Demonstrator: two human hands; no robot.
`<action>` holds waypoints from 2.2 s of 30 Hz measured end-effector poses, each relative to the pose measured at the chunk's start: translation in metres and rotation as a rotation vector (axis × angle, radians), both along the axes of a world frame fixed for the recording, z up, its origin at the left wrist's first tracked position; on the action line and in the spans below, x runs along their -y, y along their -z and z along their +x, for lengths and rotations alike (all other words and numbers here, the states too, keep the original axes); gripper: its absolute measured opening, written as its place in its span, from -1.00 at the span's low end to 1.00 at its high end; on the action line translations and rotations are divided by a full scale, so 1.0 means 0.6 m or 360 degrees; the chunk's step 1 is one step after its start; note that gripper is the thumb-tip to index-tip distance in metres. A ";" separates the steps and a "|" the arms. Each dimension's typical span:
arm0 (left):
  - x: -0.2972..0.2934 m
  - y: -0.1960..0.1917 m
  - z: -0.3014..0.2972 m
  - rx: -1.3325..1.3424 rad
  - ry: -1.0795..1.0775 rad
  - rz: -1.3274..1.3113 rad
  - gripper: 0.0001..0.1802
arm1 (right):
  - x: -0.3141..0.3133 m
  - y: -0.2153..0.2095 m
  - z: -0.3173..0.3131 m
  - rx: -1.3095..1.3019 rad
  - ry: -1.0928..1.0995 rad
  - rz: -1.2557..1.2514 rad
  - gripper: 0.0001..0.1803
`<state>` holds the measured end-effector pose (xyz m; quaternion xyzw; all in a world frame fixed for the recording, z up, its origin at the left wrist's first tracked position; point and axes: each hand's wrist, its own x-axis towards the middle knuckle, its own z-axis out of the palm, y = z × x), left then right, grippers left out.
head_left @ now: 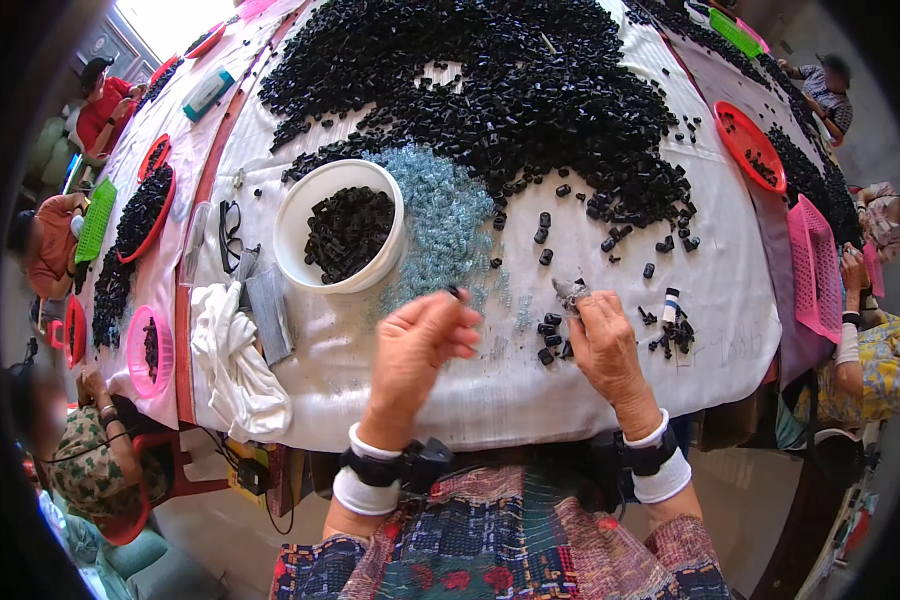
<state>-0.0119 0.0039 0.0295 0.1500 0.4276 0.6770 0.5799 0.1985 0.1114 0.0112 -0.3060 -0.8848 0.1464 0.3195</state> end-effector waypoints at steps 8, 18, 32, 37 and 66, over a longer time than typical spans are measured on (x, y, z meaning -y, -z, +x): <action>-0.040 -0.040 -0.117 0.0046 -0.0674 0.0019 -0.74 | -0.006 0.011 -0.013 0.0266 -0.0071 0.0090 -0.73; -0.023 -0.010 0.021 -0.0072 0.0046 -0.0117 -0.75 | 0.003 0.003 -0.021 0.0017 -0.0084 -0.0128 -0.65; -0.003 0.016 0.015 0.0011 -0.0116 -0.0088 -0.74 | 0.041 -0.012 -0.057 -0.0210 -0.0272 -0.0291 -0.74; -0.001 0.016 0.017 0.0073 -0.0217 -0.0059 -0.72 | 0.051 0.016 -0.084 0.0063 -0.0259 -0.0142 -0.77; -0.006 0.010 0.081 -0.0473 0.0225 -0.0109 -0.77 | 0.055 -0.021 -0.042 -0.0852 -0.0010 -0.1095 -0.76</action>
